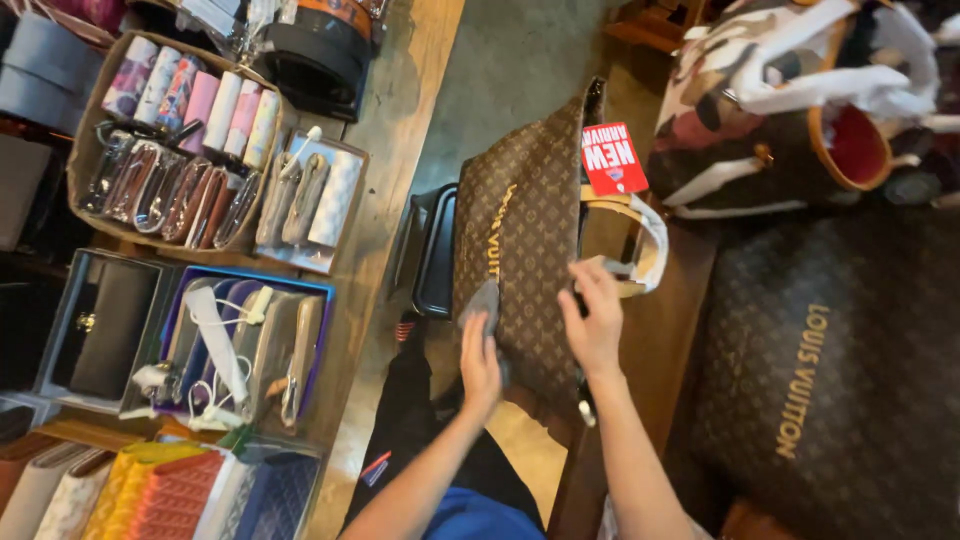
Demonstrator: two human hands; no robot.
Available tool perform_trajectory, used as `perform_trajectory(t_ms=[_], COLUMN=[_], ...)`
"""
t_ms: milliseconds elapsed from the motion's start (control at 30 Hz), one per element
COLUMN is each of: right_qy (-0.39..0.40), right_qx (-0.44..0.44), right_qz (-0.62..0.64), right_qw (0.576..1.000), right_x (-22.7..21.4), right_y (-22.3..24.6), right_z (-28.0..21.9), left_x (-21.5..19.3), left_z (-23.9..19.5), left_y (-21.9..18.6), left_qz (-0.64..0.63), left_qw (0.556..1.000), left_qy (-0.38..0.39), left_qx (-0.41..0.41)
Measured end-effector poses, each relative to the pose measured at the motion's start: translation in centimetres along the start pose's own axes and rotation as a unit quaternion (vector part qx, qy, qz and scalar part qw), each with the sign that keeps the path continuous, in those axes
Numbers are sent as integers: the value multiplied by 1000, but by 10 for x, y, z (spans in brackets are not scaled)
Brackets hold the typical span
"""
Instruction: The recorder is wiping down and organizing designer handbags and accessories in a retail store setting.
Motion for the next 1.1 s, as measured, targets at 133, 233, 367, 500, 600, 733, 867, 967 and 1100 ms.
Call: perform_trajectory(t_ms=[133,233,367,500,600,733,867,967,1100], right_qy=[-21,-127,-67,17,-44,-76,-85,-170,-129], right_qx=[-24,29,226,377,230,296,270,215,190], right_qz=[-48,-128,143,300,295,336,339,330,508], right_qw=[998,983,961,876,926,891,897,903,830], right_x=[-22,-30,14,27,48,48,32,-4,-26], right_y=[25,-13,-126,-120,-132,-137,-130,-102,-55], right_z=[-55,-88,-136,-148,-152,-160,-165,-176,-170], left_x=[2,8,32,29,41,31,3,-14,12], left_z=[30,-3,-54,8,-6,-77,-87,-68,-43], left_y=[-6,-18,-89,-24,-46,-130,-139,-179,-187], left_qz=[17,24,-2,29,56,29,9,7,-166], left_qw=[998,997,992,997,996,992,989,994,971], left_qy=[-18,-70,67,-2,-10,57,136,108,160], left_qx=[63,-33,108,68,63,109,53,15,55])
Point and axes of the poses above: each hand's wrist, its own z-axis towards the middle knuckle, its own x-axis out of the palm, y = z × x, the point moved 7 cm from there along z, towards the middle knuckle, and after that the axes turned 9 degrees about y, right-handed, at the moved point
